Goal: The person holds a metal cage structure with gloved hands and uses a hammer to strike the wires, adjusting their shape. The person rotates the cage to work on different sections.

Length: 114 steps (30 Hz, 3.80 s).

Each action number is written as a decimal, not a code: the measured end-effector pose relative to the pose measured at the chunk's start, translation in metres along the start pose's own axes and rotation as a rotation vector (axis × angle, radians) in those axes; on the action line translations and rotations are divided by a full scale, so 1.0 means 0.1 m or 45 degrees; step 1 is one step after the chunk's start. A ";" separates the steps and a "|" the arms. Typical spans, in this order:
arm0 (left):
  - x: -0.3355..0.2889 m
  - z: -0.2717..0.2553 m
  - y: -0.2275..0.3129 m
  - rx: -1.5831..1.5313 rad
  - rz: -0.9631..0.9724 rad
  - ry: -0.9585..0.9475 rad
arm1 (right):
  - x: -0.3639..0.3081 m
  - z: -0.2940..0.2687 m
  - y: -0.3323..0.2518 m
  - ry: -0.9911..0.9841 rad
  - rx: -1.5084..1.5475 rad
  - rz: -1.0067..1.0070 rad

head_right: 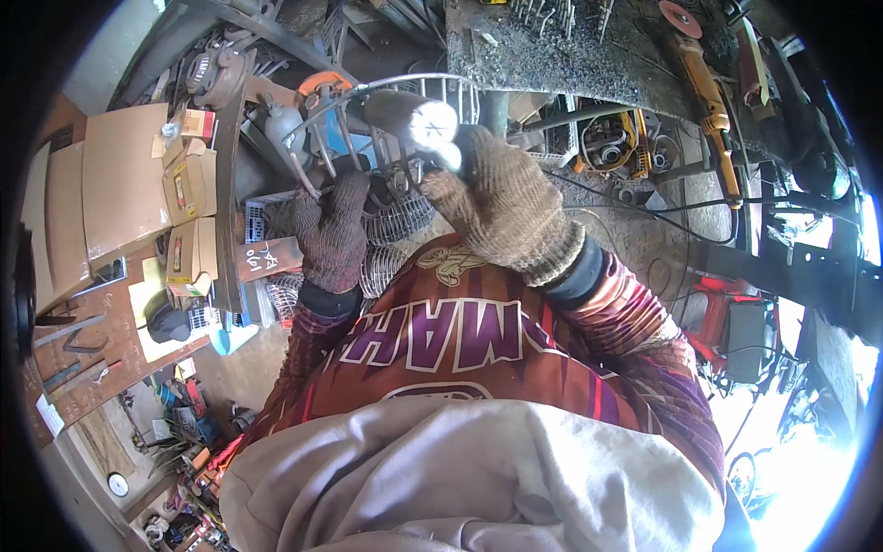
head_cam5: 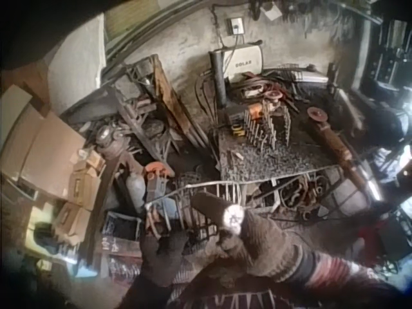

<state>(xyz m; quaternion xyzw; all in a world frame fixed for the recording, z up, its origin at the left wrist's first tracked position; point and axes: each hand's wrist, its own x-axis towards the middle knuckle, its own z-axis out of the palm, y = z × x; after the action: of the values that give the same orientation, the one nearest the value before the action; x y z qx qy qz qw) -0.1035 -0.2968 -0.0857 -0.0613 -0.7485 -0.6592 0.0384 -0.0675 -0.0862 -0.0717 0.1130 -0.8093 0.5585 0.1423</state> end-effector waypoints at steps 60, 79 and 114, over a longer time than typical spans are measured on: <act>-0.05 -0.20 0.24 -0.332 -0.121 0.142 | -0.20 -0.34 0.30 0.410 0.329 0.467; -0.11 -0.08 0.55 -0.593 -0.206 -0.027 | -0.03 -0.42 0.62 0.382 -0.128 -0.214; -0.19 0.16 0.74 -0.247 -0.113 0.019 | 0.02 -0.27 0.65 0.575 0.021 0.109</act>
<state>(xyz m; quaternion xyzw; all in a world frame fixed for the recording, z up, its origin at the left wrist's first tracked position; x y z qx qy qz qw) -0.0741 -0.2727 -0.0174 -0.0268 -0.6829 -0.7300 0.0085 -0.0891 -0.0384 -0.1184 -0.0481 -0.7563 0.5819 0.2950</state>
